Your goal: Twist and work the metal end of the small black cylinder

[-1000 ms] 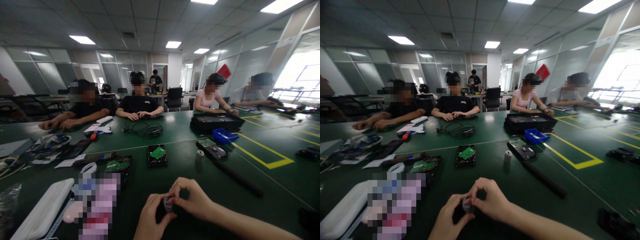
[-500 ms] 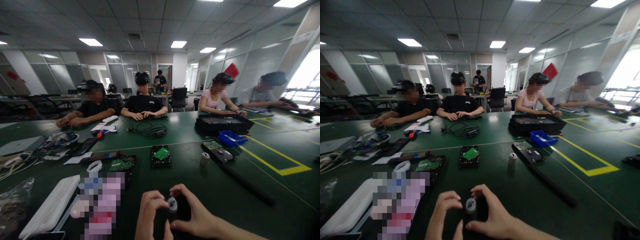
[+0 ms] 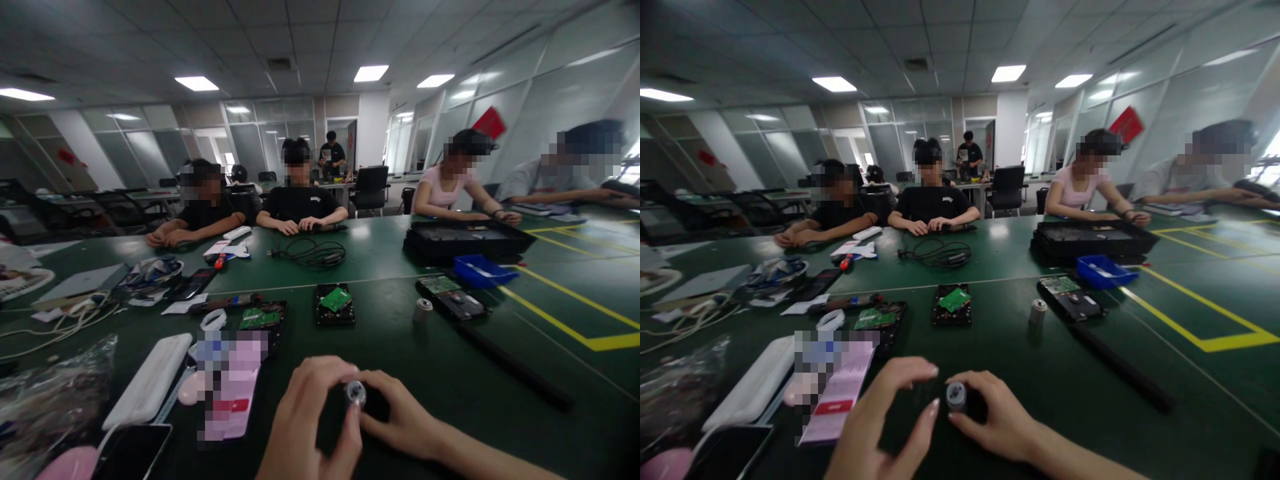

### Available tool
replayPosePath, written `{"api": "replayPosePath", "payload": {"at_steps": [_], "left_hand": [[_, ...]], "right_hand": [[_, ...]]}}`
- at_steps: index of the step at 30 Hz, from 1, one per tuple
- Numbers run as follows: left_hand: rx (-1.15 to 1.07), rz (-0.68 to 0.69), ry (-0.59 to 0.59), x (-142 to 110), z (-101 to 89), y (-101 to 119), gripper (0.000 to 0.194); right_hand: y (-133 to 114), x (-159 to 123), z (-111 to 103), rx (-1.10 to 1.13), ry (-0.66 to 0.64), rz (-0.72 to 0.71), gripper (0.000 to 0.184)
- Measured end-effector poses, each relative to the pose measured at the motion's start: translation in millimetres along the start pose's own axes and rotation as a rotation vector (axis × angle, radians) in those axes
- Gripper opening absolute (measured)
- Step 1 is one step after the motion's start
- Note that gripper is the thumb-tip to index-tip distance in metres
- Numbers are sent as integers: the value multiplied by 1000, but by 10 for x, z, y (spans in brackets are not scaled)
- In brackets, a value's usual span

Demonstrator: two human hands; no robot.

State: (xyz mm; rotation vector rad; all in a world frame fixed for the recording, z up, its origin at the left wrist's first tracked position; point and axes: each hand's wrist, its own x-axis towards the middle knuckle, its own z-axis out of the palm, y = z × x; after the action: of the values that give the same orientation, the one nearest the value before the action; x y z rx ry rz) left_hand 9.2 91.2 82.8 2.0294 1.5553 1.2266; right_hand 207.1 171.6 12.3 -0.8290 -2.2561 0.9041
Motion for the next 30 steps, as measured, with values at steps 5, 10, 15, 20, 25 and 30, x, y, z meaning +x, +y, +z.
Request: {"api": "replayPosePath", "payload": {"at_steps": [5,10,15,20,25,30], "left_hand": [[-32,-81,-166,213,364,-268,26],[-75,-135,-162,197,463,-329,13],[-109,-166,-61,169,355,-445,17],[174,-200,50,-142,188,-976,34],[297,-84,2,-409,225,-1297,36],[283,46,74,-404,249,-1264,31]], "right_hand": [[-8,9,-9,6,6,16,36],[1,4,-8,12,-2,13,35],[-31,5,-29,-1,-33,55,37],[-95,14,-89,9,-77,94,38],[-93,2,-88,7,-79,102,39],[-61,-6,-65,-3,-69,90,39]]}}
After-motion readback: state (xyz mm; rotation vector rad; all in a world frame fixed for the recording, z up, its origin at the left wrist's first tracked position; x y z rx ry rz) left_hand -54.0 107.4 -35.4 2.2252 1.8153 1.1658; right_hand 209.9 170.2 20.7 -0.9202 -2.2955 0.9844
